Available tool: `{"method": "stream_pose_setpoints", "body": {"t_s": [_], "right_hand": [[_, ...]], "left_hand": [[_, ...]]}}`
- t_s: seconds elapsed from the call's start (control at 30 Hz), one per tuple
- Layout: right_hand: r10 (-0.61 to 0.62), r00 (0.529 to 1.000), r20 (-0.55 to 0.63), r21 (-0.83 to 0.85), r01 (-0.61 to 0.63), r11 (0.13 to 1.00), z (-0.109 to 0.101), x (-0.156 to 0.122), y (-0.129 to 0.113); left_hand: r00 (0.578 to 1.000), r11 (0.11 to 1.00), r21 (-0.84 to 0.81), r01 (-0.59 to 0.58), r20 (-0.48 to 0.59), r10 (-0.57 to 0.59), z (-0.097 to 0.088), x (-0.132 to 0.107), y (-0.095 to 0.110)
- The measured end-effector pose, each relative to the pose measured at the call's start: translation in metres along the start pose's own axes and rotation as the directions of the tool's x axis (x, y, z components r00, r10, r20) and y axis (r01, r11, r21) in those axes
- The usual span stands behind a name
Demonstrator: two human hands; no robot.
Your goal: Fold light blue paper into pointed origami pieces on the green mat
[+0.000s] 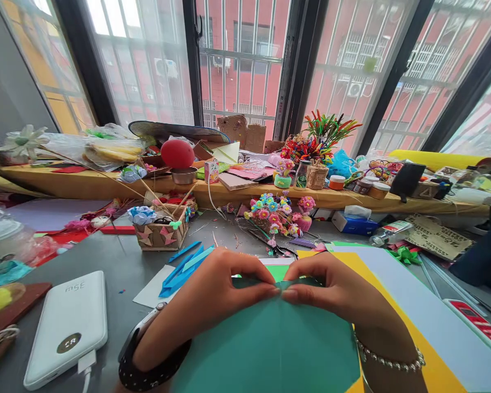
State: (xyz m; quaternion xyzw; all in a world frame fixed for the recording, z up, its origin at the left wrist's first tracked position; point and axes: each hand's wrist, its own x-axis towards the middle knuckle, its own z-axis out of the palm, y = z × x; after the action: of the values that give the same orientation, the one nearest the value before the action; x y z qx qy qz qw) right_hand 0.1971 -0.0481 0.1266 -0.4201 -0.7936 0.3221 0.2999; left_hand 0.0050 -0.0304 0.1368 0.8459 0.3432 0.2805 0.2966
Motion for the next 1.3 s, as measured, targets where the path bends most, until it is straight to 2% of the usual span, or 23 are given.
{"method": "stream_pose_setpoints", "body": {"t_s": [0.23,0.33,0.5,0.6,0.7,1.0,1.3], "right_hand": [[0.014,1.0,0.025,0.032,-0.014,0.999,0.001,0.003,0.005],[-0.026,0.999,0.021,-0.046,0.027,0.999,0.002,0.003,0.004],[-0.03,0.999,-0.015,-0.157,0.027,0.987,0.004,0.003,0.004],[-0.021,0.999,0.038,-0.178,0.027,0.984,0.003,0.003,0.004],[0.006,0.997,0.08,-0.181,0.009,0.983,0.002,0.003,0.005],[0.074,0.994,0.085,-0.092,-0.066,0.994,-0.001,0.005,0.011],[0.106,0.989,0.106,0.038,-0.111,0.993,-0.003,0.008,0.012]], "left_hand": [[1.0,1.0,-0.004,0.009,-0.005,-0.009,0.0,0.002,-0.002],[0.999,0.999,0.034,0.01,0.052,-0.012,-0.001,0.002,-0.004],[0.984,0.978,0.21,-0.016,0.175,-0.022,-0.001,0.001,-0.009],[0.969,0.972,0.234,-0.023,0.244,-0.036,-0.001,0.003,-0.012],[0.963,0.973,0.23,-0.023,0.268,-0.041,0.0,0.004,-0.014],[0.982,0.979,0.205,0.011,0.183,-0.05,0.002,0.006,-0.017],[0.99,0.987,0.157,-0.019,0.14,-0.003,0.001,0.005,-0.012]]}}
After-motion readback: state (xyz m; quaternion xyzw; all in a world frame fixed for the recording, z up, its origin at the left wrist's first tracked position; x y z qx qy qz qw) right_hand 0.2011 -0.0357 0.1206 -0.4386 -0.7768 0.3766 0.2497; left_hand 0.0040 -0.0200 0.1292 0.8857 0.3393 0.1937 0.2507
